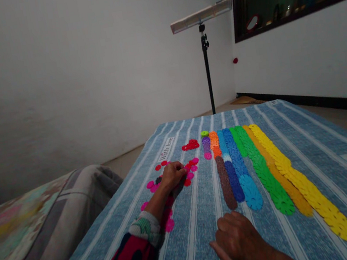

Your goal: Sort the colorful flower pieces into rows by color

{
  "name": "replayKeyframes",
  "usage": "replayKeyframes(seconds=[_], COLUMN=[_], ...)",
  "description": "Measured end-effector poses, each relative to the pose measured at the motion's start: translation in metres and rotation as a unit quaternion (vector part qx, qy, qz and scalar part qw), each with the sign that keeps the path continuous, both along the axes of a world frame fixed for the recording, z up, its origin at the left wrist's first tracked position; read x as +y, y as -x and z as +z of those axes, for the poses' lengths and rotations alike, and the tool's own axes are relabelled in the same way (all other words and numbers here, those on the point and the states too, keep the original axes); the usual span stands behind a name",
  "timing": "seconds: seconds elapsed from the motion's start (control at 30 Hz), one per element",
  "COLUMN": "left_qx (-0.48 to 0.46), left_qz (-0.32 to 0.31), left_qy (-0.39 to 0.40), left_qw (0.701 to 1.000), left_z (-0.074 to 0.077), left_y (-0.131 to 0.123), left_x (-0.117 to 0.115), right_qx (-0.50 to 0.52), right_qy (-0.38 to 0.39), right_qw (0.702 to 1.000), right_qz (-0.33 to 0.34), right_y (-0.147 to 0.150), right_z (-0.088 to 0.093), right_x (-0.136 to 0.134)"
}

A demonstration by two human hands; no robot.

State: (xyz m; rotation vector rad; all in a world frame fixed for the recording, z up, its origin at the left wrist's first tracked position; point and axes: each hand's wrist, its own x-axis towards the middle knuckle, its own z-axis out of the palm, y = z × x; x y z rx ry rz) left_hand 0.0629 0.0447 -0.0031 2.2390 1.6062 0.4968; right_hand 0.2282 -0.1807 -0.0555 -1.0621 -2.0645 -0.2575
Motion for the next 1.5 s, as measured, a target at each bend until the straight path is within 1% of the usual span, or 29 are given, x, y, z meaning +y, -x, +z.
replayKeyframes(seconds=[0.17,0.33,0.5,0.6,0.7,0.83,0.97,1.13,1.27,1.4,1.5], left_qx=[-0.089,-0.108,-0.084,-0.035,0.032,0.107,0.139,0.155,0.149,0.109,0.059], left_qz=[-0.005,-0.011,-0.029,-0.037,-0.035,-0.045,-0.064,-0.066,-0.057,-0.039,-0.03], left_qy=[0.014,0.033,0.038,0.03,0.021,0.004,0.0,0.007,0.025,0.012,0.006], left_qw=[0.996,0.994,0.995,0.998,0.999,0.993,0.988,0.986,0.987,0.993,0.998], left_z=[-0.001,-0.002,0.002,0.005,0.008,0.009,0.008,0.011,0.011,0.007,0.002], left_y=[0.005,0.002,-0.013,-0.024,-0.031,-0.033,-0.033,-0.034,-0.035,-0.034,-0.031], left_x=[0.004,0.003,0.001,0.002,0.003,0.001,0.001,0.001,0.003,0.004,0.003], right_qx=[0.001,-0.006,-0.003,-0.004,-0.003,-0.002,0.001,-0.002,-0.005,-0.004,-0.006], right_qy=[0.002,-0.001,0.007,0.009,0.016,0.014,0.007,0.007,0.007,0.006,0.009], right_qw=[1.0,1.0,1.0,1.0,1.0,1.0,1.0,1.0,1.0,1.0,1.0], right_qz=[-0.004,0.002,-0.003,-0.004,-0.005,-0.006,-0.008,-0.005,-0.006,-0.009,-0.011], right_y=[0.0,0.0,-0.001,-0.001,-0.001,0.001,0.001,0.0,0.0,0.001,0.001], right_z=[-0.001,-0.003,-0.005,-0.005,-0.003,0.0,0.002,0.0,-0.001,0.0,0.0], right_x=[0.0,0.0,0.0,0.0,-0.001,-0.001,-0.001,0.0,0.0,0.0,0.0])
